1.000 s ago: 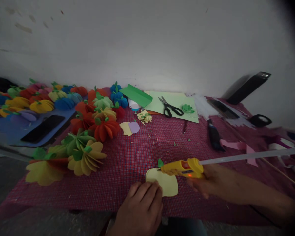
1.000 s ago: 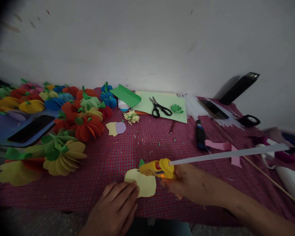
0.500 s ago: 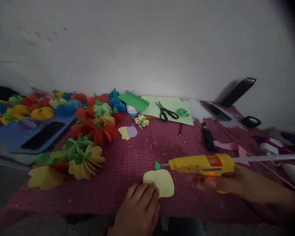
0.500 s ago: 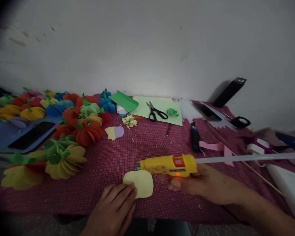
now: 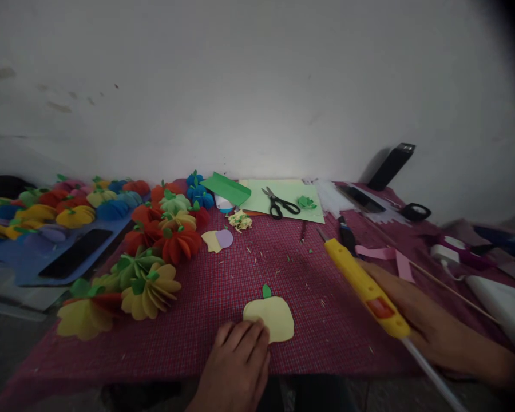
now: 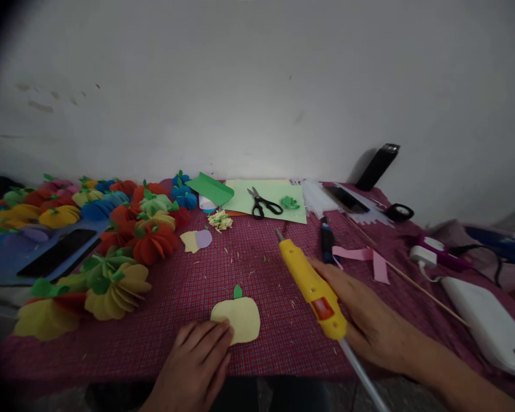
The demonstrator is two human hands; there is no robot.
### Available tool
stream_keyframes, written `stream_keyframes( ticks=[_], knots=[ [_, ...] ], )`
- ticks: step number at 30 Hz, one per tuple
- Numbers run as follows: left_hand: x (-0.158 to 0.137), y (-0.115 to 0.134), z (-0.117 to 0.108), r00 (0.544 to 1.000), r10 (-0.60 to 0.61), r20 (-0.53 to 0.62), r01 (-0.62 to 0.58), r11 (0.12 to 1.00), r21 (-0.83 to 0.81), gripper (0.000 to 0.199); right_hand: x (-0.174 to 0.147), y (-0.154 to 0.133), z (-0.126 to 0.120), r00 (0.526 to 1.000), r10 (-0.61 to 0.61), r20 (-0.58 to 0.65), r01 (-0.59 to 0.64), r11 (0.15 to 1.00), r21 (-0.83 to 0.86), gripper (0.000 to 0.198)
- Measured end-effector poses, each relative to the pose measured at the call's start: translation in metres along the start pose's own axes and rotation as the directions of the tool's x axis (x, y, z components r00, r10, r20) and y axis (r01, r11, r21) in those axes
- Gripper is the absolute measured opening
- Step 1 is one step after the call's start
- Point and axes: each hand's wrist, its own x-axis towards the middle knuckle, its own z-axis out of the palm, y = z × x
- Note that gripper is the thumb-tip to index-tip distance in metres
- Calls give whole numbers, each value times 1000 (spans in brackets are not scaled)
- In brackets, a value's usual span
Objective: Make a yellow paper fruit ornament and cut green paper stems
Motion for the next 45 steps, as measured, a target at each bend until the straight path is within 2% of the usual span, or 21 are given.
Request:
stream_keyframes(
  ticks=[2, 4, 6, 8, 12, 16, 19, 24, 26, 28, 30, 32, 35, 38, 42, 45],
  knots=[
    [2, 1, -2, 1000, -3, -4, 3, 1000, 6, 27, -3, 7, -1, 999, -7, 50, 13, 994, -106, 68],
    [7, 0, -9, 1000, 0, 14, 0, 1000, 12, 27, -7, 20, 0, 994, 36, 106, -20, 989, -148, 65],
    [13, -2, -18, 1000, 14, 20, -15, 1000, 15, 25, -11, 36, 1, 987, 35, 159, -12, 989, -145, 60],
    [20, -6, -28, 999, 36, -19, -36, 999, 24, 23, -14, 52, 4, 978, 46, 205, -17, 990, -141, 57],
    [32, -18, -41, 997, -8, -76, 12, 998, 54, 23, -17, 71, 13, 966, 72, 249, -42, 991, -123, 59],
    [41, -29, -42, 1000, 3, -18, -1, 994, 106, 24, -11, 72, 23, 966, 30, 258, -2, 994, -108, 56],
    [50, -35, -39, 999, 47, -28, -43, 990, 135, 24, -6, 66, 27, 964, 15, 266, 21, 991, -131, 51],
    [72, -45, -33, 998, 46, -38, -41, 992, 122, 22, 2, 50, 12, 960, 8, 279, 71, 960, -271, 53],
    [83, -48, -29, 999, 41, -26, -38, 994, 103, 22, 14, 48, -2, 956, 4, 293, 89, 949, -302, 46],
    [92, -50, -25, 999, 35, -23, -33, 996, 82, 22, 34, 55, -16, 956, -16, 294, 111, 944, -311, 23],
    [100, -53, -21, 999, 26, -38, -23, 997, 68, 22, 63, 70, -25, 991, 15, 131, 38, 919, -393, 24],
    [105, -56, -15, 997, 27, -69, -23, 998, 52, 21, 93, 91, -26, 997, 42, 60, -11, 898, -440, 31],
    [106, -62, -7, 993, 46, -105, -42, 998, 41, 20, 135, 124, -15, 998, 49, 33, -27, 872, -488, 36],
    [102, -68, 0, 990, 62, -129, -56, 997, 45, 19, 164, 153, 3, 996, 67, 52, -29, 852, -523, 33],
    [99, -73, 6, 990, 60, -132, -53, 997, 56, 19, 189, 179, 20, 992, 79, 102, -12, 843, -538, 25],
    [98, -74, 7, 992, 53, -115, -48, 998, 41, 20, 201, 190, 26, 988, 79, 135, 5, 847, -532, 26]
  ],
)
